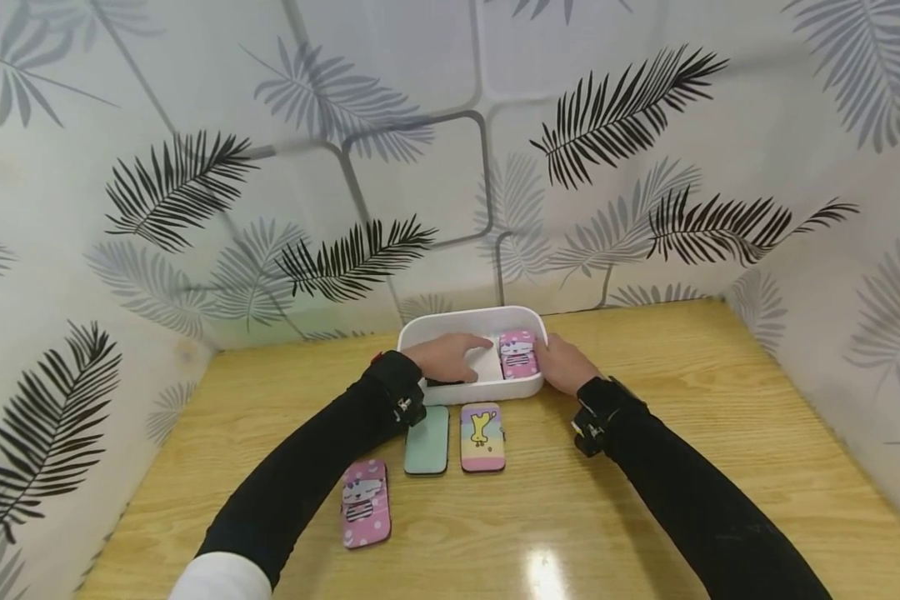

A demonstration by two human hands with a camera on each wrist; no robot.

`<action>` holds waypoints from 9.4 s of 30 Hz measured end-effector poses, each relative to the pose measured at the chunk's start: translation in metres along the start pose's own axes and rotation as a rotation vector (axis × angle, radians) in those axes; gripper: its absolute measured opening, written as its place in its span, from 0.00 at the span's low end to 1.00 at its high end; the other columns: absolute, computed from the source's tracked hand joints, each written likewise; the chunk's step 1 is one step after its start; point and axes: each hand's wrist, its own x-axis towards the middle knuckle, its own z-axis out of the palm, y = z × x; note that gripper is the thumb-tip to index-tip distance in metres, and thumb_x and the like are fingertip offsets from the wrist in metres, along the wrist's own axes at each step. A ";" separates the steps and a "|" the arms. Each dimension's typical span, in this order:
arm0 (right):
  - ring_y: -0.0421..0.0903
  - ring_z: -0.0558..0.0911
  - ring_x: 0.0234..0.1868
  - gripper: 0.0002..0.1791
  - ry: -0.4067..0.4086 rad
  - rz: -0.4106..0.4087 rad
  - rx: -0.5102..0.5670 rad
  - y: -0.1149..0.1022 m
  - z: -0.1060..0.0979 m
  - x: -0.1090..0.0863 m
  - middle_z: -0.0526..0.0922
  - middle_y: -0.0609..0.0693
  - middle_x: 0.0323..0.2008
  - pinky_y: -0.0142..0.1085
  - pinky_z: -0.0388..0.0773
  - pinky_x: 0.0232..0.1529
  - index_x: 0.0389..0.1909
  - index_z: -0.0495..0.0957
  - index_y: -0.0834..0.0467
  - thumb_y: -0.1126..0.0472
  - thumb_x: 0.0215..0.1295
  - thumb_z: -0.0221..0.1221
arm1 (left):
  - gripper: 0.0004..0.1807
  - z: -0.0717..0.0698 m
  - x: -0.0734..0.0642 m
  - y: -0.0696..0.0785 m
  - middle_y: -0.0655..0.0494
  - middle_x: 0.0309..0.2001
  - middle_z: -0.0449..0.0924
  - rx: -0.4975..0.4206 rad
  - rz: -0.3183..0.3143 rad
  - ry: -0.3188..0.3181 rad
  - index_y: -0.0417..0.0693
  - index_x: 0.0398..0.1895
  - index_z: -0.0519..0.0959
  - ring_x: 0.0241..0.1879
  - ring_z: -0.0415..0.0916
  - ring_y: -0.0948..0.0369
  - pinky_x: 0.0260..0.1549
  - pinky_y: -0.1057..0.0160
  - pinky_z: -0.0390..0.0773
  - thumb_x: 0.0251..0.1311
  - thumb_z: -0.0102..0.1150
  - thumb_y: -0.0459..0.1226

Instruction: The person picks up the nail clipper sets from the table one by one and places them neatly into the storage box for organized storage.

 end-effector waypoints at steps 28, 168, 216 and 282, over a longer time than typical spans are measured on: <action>0.48 0.74 0.29 0.29 0.012 0.008 -0.015 -0.001 0.002 0.000 0.74 0.60 0.39 0.36 0.71 0.28 0.61 0.62 0.71 0.48 0.81 0.33 | 0.36 0.000 -0.006 -0.003 0.53 0.73 0.68 0.032 -0.004 0.040 0.52 0.75 0.66 0.67 0.67 0.60 0.67 0.64 0.64 0.62 0.59 0.29; 0.50 0.74 0.34 0.31 -0.021 0.046 0.008 -0.004 0.002 -0.004 0.71 0.58 0.39 0.37 0.69 0.33 0.63 0.60 0.69 0.45 0.81 0.32 | 0.46 -0.010 -0.047 -0.023 0.43 0.75 0.61 -0.461 -0.094 0.205 0.36 0.75 0.61 0.73 0.61 0.50 0.67 0.54 0.67 0.53 0.74 0.34; 0.51 0.74 0.37 0.33 -0.010 0.052 -0.001 -0.002 0.004 -0.002 0.72 0.60 0.42 0.37 0.69 0.35 0.68 0.59 0.69 0.44 0.81 0.31 | 0.28 -0.012 -0.053 -0.020 0.45 0.61 0.78 0.139 -0.101 0.053 0.40 0.68 0.72 0.44 0.67 0.55 0.46 0.62 0.67 0.62 0.53 0.28; 0.49 0.74 0.30 0.28 -0.015 0.039 -0.020 -0.007 -0.005 -0.003 0.72 0.56 0.34 0.36 0.69 0.30 0.58 0.66 0.67 0.47 0.80 0.34 | 0.46 0.021 -0.135 0.058 0.53 0.59 0.75 0.295 0.192 0.266 0.58 0.67 0.72 0.53 0.70 0.56 0.51 0.59 0.74 0.42 0.74 0.62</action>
